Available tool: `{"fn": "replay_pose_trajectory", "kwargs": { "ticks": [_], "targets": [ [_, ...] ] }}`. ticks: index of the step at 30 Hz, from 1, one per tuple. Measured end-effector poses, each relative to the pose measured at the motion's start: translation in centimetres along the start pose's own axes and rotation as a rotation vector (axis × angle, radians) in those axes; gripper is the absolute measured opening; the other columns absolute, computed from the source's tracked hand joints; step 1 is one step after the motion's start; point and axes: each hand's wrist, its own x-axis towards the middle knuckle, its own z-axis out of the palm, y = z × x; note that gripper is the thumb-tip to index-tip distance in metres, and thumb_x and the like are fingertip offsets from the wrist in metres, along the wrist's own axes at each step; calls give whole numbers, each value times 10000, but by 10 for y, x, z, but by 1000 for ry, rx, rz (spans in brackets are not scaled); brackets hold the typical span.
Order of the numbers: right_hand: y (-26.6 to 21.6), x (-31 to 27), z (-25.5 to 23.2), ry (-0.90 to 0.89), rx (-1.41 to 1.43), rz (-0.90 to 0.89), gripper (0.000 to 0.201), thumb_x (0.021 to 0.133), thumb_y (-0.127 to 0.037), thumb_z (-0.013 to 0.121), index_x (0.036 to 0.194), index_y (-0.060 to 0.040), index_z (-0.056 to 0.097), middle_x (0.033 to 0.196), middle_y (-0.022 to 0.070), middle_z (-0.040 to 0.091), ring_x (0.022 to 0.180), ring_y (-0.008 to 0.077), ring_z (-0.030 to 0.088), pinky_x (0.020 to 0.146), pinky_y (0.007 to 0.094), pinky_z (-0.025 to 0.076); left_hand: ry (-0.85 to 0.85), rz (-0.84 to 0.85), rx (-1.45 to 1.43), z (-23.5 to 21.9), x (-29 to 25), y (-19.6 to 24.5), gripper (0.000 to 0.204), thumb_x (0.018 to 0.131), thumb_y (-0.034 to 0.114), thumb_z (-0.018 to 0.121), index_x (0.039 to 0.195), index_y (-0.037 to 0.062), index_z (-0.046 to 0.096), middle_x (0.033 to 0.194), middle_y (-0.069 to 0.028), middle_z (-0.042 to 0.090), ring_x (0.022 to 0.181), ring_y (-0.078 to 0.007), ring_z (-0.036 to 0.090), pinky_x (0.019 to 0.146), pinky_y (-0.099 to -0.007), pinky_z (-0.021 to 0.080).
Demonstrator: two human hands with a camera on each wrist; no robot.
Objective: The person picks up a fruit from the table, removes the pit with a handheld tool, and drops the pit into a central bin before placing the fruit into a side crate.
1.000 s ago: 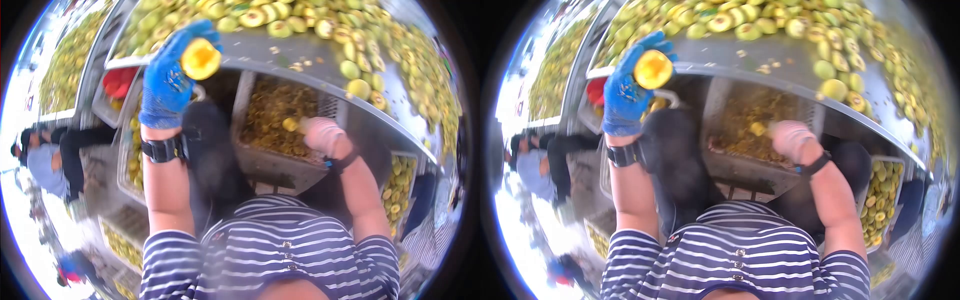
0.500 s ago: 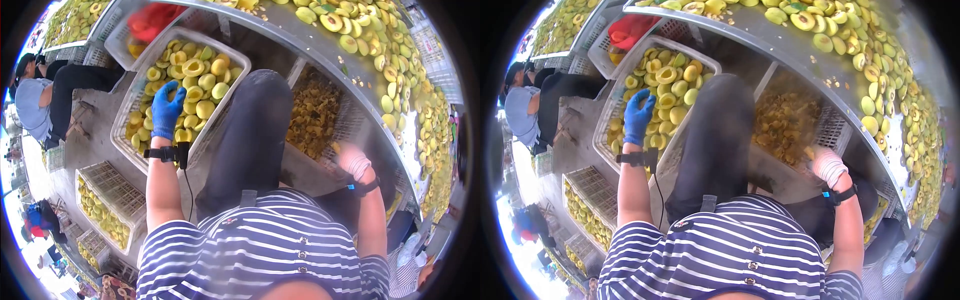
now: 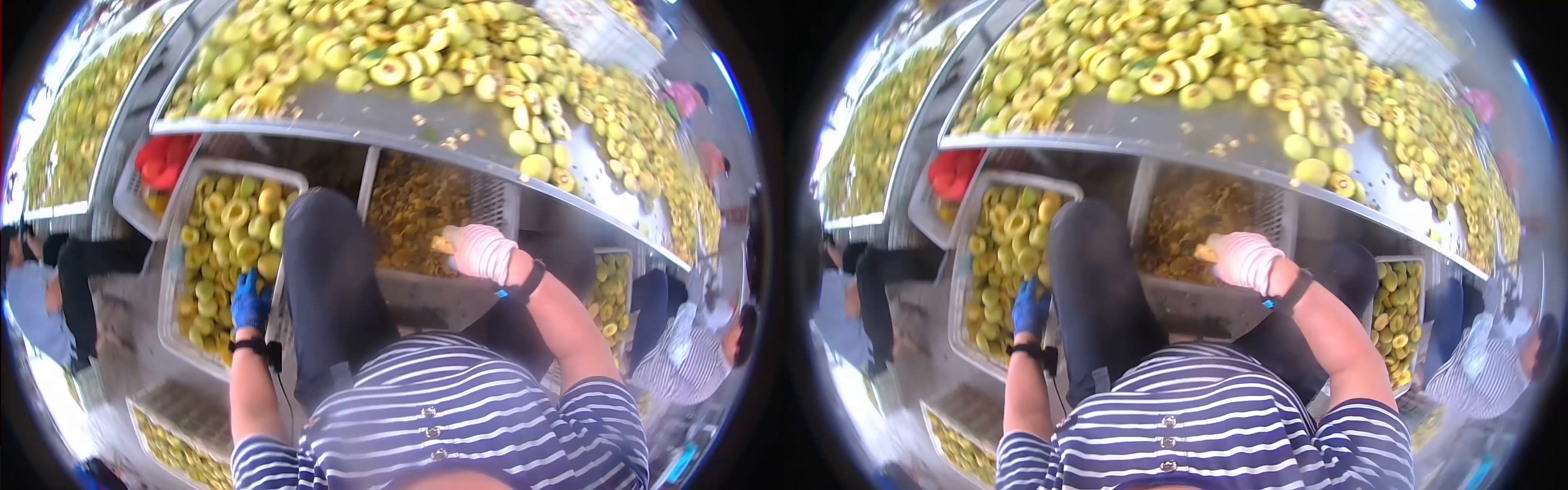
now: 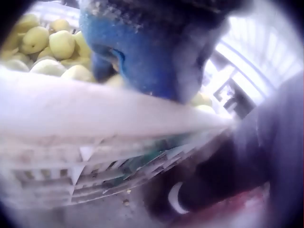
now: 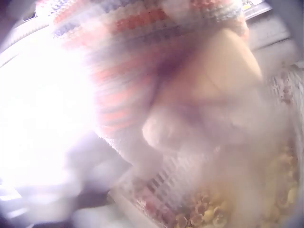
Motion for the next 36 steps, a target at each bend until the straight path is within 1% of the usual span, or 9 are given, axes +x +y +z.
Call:
{"fn": "replay_pose_trajectory", "kwargs": {
  "ticks": [5, 7, 9, 10, 16, 21, 27, 30, 36],
  "targets": [
    [27, -13, -12, 108, 103, -48, 311, 832, -251, 664, 1018, -9, 606, 830, 221, 676, 822, 411, 658, 731, 484, 507, -150, 72, 253, -19, 86, -62, 454, 829, 421, 678, 1138, 88, 672, 1140, -205, 668, 1070, -362, 636, 921, -439, 502],
    [39, -15, -15, 144, 175, -75, 327, 838, -267, 666, 1029, -11, 595, 830, 226, 674, 820, 414, 655, 731, 485, 505, 112, 27, -198, -131, 96, 76, 288, 905, 298, 643, 961, 16, 666, 866, -177, 686, 791, -284, 679, 722, -385, 519],
    [48, -9, -10, 198, 289, -90, 347, 842, -279, 669, 1043, -9, 585, 832, 234, 669, 825, 423, 648, 733, 492, 502, 385, 470, -370, -174, 133, 160, 236, 956, 175, 605, 1116, 12, 660, 897, -75, 699, 749, -127, 602, 664, -321, 505],
    [51, -8, -9, 223, 328, -100, 349, 843, -281, 669, 1046, -9, 583, 832, 236, 668, 831, 425, 647, 734, 494, 501, 221, 215, -467, -198, 136, 218, 283, 956, 182, 613, 1189, 24, 645, 955, -64, 706, 780, -140, 622, 702, -306, 515],
    [61, -20, -24, 328, 544, -152, 380, 846, -334, 678, 1050, -29, 579, 803, 236, 666, 794, 430, 649, 697, 491, 509, -52, 541, -89, -163, 231, 411, 497, 875, 318, 618, 1325, 114, 570, 1076, -183, 683, 879, -293, 687, 816, -383, 526],
    [74, -25, -14, 431, 626, -142, 369, 857, -339, 664, 1041, -29, 582, 790, 226, 666, 790, 423, 648, 697, 491, 506, -28, 629, 302, -110, 284, 441, 628, 807, 382, 653, 1368, 133, 523, 1299, -217, 570, 1136, -381, 591, 985, -438, 458],
    [71, -28, -20, 466, 710, -131, 361, 837, -311, 660, 1046, -27, 585, 796, 210, 670, 768, 409, 655, 712, 468, 515, -174, 738, 182, -102, 252, 414, 450, 766, 286, 756, 1137, 76, 612, 958, -129, 667, 838, -249, 676, 734, -351, 541],
    [61, -23, -28, 529, 985, -65, 353, 831, -242, 677, 1085, -15, 583, 828, 212, 670, 813, 368, 673, 730, 430, 528, -494, 456, -757, -117, 205, 408, 317, 853, 175, 730, 1148, 85, 654, 860, 17, 624, 703, -54, 536, 615, -227, 473],
    [38, 1, -33, 812, 878, -215, 358, 836, -211, 690, 1114, -14, 578, 921, 219, 667, 888, 391, 650, 776, 436, 516, -424, 613, -1326, -110, 105, 421, 293, 921, 110, 601, 1196, 11, 624, 1076, -75, 653, 968, -148, 635, 843, -291, 530]
  ]
}}
